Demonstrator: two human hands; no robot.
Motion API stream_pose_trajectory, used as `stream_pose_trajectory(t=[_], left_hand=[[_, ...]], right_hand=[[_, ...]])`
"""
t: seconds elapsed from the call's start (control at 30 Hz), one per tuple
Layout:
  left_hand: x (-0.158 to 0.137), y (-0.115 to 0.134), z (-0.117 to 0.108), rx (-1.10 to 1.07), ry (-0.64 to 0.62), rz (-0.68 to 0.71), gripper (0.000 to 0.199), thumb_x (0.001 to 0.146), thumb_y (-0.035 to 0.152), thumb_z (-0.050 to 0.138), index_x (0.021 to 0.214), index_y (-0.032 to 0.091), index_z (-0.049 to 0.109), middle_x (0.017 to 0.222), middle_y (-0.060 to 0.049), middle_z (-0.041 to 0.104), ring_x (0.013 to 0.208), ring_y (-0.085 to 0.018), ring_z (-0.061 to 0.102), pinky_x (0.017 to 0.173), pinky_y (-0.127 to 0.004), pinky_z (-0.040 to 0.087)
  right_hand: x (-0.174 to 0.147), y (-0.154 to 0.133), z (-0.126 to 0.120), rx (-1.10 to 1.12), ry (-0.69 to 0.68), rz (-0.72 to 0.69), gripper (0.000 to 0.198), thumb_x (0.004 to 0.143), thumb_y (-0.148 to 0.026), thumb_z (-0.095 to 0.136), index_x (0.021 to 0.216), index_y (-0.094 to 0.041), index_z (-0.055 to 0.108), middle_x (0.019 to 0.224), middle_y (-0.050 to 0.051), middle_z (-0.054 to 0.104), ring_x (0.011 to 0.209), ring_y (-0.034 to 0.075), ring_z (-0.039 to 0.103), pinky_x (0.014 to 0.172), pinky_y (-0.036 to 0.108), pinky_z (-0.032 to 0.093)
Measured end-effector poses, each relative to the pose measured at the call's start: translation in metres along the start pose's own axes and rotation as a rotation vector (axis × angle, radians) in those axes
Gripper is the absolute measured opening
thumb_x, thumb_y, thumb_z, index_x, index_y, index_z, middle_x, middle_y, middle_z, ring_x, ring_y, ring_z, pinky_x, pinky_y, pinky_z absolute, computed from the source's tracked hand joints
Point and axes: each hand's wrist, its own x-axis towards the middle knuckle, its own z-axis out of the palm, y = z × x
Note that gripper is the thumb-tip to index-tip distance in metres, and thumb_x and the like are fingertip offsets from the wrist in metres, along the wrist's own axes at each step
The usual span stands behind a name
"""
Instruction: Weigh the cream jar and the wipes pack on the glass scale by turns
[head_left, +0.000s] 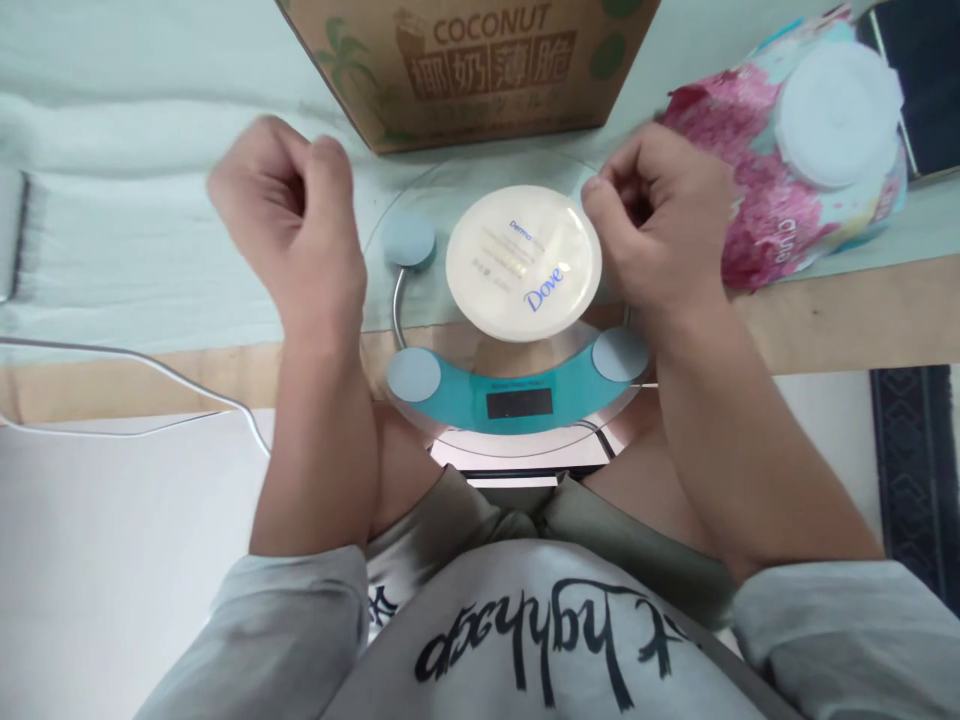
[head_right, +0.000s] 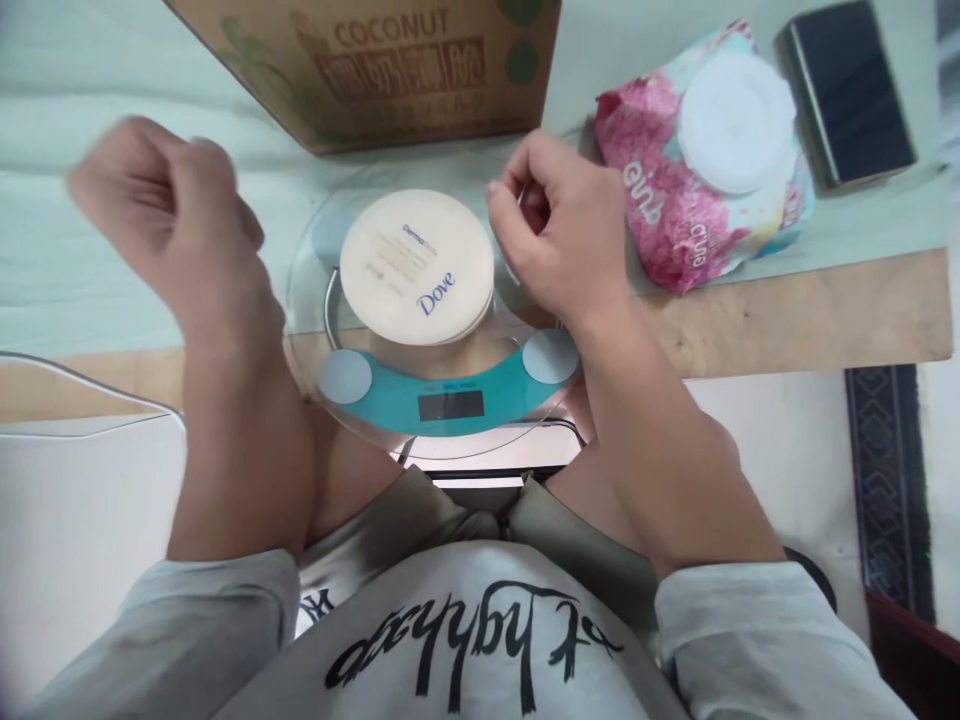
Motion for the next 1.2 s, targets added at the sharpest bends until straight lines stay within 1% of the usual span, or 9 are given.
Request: stream_pose_trajectory(t=[0.07, 0.17, 0.23, 0.4, 0.57, 0.8, 0.97, 1.1, 1.2], left_hand=[[-0.007, -0.003, 0.011, 0.135, -0.109, -0.146, 0.07, 0.107, 0.067, 0.062, 0.066, 0.021, 0.029, 0.064, -0.003, 0.025, 0.067, -0.013, 0.024, 0.069, -0.041, 0.027], [-0.013, 0.008, 0.028, 0.299, -0.286, -0.284, 0.075, 0.09, 0.056, 0.086, 0.056, 0.021, 0.029, 0.059, -0.002, 0.021, 0.068, -0.013, 0.023, 0.075, -0.041, 0.026], [-0.013, 0.02, 0.035, 0.409, -0.369, -0.359, 0.069, 0.084, 0.045, 0.091, 0.054, 0.021, 0.034, 0.059, -0.003, 0.028, 0.071, -0.016, 0.029, 0.08, -0.042, 0.026], [-0.007, 0.044, 0.038, 0.571, -0.463, -0.482, 0.053, 0.088, 0.03, 0.082, 0.06, 0.022, 0.038, 0.066, -0.005, 0.043, 0.08, -0.023, 0.044, 0.084, -0.041, 0.024], [-0.007, 0.044, 0.037, 0.541, -0.475, -0.452, 0.055, 0.089, 0.037, 0.079, 0.061, 0.023, 0.033, 0.065, -0.004, 0.036, 0.075, -0.022, 0.034, 0.082, -0.04, 0.017], [-0.009, 0.03, 0.035, 0.511, -0.496, -0.456, 0.06, 0.095, 0.056, 0.075, 0.065, 0.022, 0.035, 0.069, -0.006, 0.036, 0.079, -0.023, 0.035, 0.084, -0.039, 0.016], [-0.009, 0.037, 0.033, 0.489, -0.443, -0.365, 0.064, 0.087, 0.055, 0.08, 0.059, 0.022, 0.034, 0.062, -0.004, 0.03, 0.071, -0.02, 0.017, 0.08, -0.039, 0.013], [-0.011, 0.032, 0.037, 0.439, -0.392, -0.348, 0.062, 0.083, 0.044, 0.084, 0.054, 0.021, 0.035, 0.058, -0.002, 0.032, 0.068, -0.017, 0.01, 0.077, -0.041, 0.012], [-0.011, 0.019, 0.035, 0.272, -0.327, -0.264, 0.074, 0.082, 0.058, 0.091, 0.054, 0.021, 0.032, 0.056, -0.001, 0.028, 0.066, -0.014, 0.011, 0.075, -0.041, 0.016]], right_hand=[[-0.001, -0.001, 0.002, -0.02, -0.063, 0.016, 0.028, 0.099, -0.036, 0.067, 0.093, -0.009, 0.066, 0.083, 0.003, 0.057, 0.073, 0.003, 0.039, 0.079, 0.02, 0.033], [-0.001, -0.002, 0.004, -0.06, -0.096, 0.043, 0.03, 0.098, -0.039, 0.069, 0.099, -0.009, 0.073, 0.087, 0.005, 0.065, 0.076, 0.004, 0.045, 0.077, 0.021, 0.028], [-0.001, -0.004, 0.004, -0.083, -0.101, 0.058, 0.032, 0.099, -0.04, 0.068, 0.104, -0.01, 0.075, 0.091, 0.006, 0.067, 0.079, 0.005, 0.048, 0.077, 0.021, 0.027], [-0.003, -0.011, 0.002, -0.157, -0.135, 0.096, 0.032, 0.099, -0.038, 0.073, 0.114, -0.009, 0.076, 0.093, 0.005, 0.066, 0.081, 0.003, 0.047, 0.081, 0.019, 0.031], [-0.003, -0.015, 0.001, -0.213, -0.202, 0.138, 0.043, 0.103, -0.039, 0.074, 0.134, -0.009, 0.071, 0.102, 0.004, 0.065, 0.095, 0.005, 0.056, 0.109, 0.026, 0.057], [-0.003, -0.026, -0.001, -0.301, -0.249, 0.212, 0.041, 0.108, -0.044, 0.068, 0.125, -0.008, 0.076, 0.109, 0.007, 0.068, 0.109, 0.008, 0.062, 0.12, 0.033, 0.056], [-0.002, -0.026, 0.0, -0.318, -0.263, 0.211, 0.045, 0.108, -0.048, 0.066, 0.125, -0.007, 0.073, 0.111, 0.007, 0.068, 0.117, 0.01, 0.063, 0.124, 0.035, 0.056], [-0.002, -0.021, 0.001, -0.301, -0.245, 0.195, 0.042, 0.105, -0.046, 0.071, 0.124, -0.009, 0.074, 0.106, 0.006, 0.067, 0.102, 0.007, 0.058, 0.114, 0.029, 0.054], [-0.001, -0.021, 0.0, -0.276, -0.211, 0.192, 0.028, 0.101, -0.037, 0.074, 0.118, -0.015, 0.079, 0.104, 0.005, 0.07, 0.084, 0.006, 0.045, 0.091, 0.023, 0.038]])
